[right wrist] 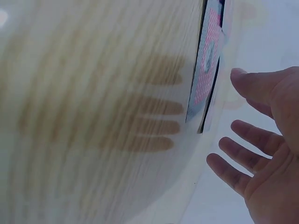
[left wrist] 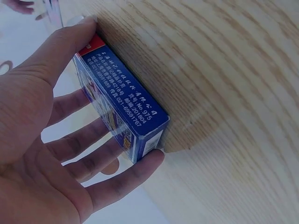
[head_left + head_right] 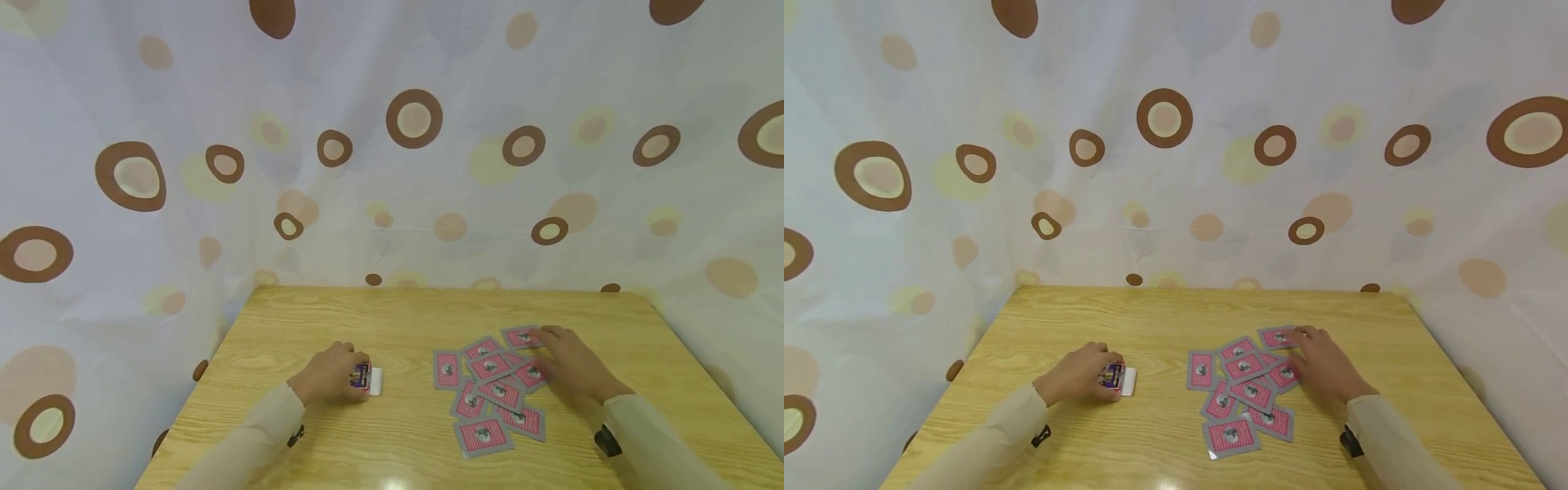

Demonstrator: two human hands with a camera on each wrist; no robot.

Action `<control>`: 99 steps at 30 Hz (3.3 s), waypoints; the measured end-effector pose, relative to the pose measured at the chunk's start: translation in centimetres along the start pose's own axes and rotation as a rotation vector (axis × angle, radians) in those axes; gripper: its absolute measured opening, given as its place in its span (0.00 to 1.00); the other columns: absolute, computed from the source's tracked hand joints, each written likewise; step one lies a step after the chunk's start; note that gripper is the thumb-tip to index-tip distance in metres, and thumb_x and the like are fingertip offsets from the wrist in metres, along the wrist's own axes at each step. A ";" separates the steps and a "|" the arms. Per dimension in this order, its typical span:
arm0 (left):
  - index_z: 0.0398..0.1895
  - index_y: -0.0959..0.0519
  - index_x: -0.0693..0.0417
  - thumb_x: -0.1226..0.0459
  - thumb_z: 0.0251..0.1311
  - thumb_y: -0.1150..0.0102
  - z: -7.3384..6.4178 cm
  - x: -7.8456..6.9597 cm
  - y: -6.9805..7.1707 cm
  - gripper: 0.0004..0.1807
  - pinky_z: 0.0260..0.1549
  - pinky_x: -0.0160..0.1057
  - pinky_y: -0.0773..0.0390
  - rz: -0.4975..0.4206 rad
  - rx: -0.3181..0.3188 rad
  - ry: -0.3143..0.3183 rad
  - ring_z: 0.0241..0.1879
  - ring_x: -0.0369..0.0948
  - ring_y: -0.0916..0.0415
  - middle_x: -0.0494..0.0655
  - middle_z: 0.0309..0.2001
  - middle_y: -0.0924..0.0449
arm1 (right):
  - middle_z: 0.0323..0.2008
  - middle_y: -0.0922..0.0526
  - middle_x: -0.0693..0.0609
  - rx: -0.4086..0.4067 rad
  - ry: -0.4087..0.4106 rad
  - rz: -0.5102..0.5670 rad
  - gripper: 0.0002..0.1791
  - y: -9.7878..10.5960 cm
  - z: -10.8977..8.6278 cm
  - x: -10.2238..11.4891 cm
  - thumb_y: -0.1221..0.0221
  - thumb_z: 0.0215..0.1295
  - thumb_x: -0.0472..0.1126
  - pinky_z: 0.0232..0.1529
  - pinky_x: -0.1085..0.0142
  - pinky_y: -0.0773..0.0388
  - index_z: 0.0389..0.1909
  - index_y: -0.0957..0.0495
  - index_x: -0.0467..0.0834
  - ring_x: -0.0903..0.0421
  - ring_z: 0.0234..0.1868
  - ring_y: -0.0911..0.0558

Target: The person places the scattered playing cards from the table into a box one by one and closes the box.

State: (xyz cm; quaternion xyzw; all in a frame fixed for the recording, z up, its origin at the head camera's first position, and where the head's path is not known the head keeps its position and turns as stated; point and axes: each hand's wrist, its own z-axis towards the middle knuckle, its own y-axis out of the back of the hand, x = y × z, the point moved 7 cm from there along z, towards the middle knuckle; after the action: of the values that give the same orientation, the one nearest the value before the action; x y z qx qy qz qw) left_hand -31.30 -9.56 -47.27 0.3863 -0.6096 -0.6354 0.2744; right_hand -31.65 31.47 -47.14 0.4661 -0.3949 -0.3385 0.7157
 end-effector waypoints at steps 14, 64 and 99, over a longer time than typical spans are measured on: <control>0.57 0.24 0.46 0.40 0.44 0.32 -0.2 -0.1 -0.2 0.37 0.25 0.34 0.31 0.033 -0.041 -0.010 0.37 0.38 0.36 0.44 0.44 0.28 | 0.57 0.28 0.33 0.066 -0.017 0.021 0.29 -1.4 2.7 -3.7 0.38 0.63 0.43 0.56 0.35 0.43 0.62 0.31 0.34 0.33 0.58 0.32; 0.58 0.24 0.44 0.37 0.45 0.33 0.0 -0.8 -0.1 0.38 0.29 0.35 0.29 0.062 -0.056 -0.026 0.39 0.38 0.35 0.44 0.45 0.27 | 0.39 0.22 0.47 0.195 -0.213 0.246 0.29 -1.4 4.1 -6.8 0.29 0.52 0.50 0.38 0.54 0.26 0.49 0.29 0.40 0.51 0.39 0.24; 0.57 0.23 0.44 0.36 0.45 0.34 -0.7 -0.4 -0.3 0.38 0.28 0.36 0.30 0.045 -0.109 -0.046 0.37 0.39 0.34 0.44 0.45 0.26 | 0.49 0.23 0.36 0.056 -0.152 -0.009 0.38 0.8 0.7 -5.6 0.33 0.51 0.61 0.45 0.44 0.28 0.52 0.22 0.33 0.40 0.47 0.25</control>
State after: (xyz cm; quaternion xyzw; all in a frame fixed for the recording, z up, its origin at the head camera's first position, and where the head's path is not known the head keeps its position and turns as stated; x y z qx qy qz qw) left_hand -30.49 -9.58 -47.44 0.3425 -0.5889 -0.6700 0.2949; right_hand -34.79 36.25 -47.56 0.4607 -0.4555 -0.3647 0.6688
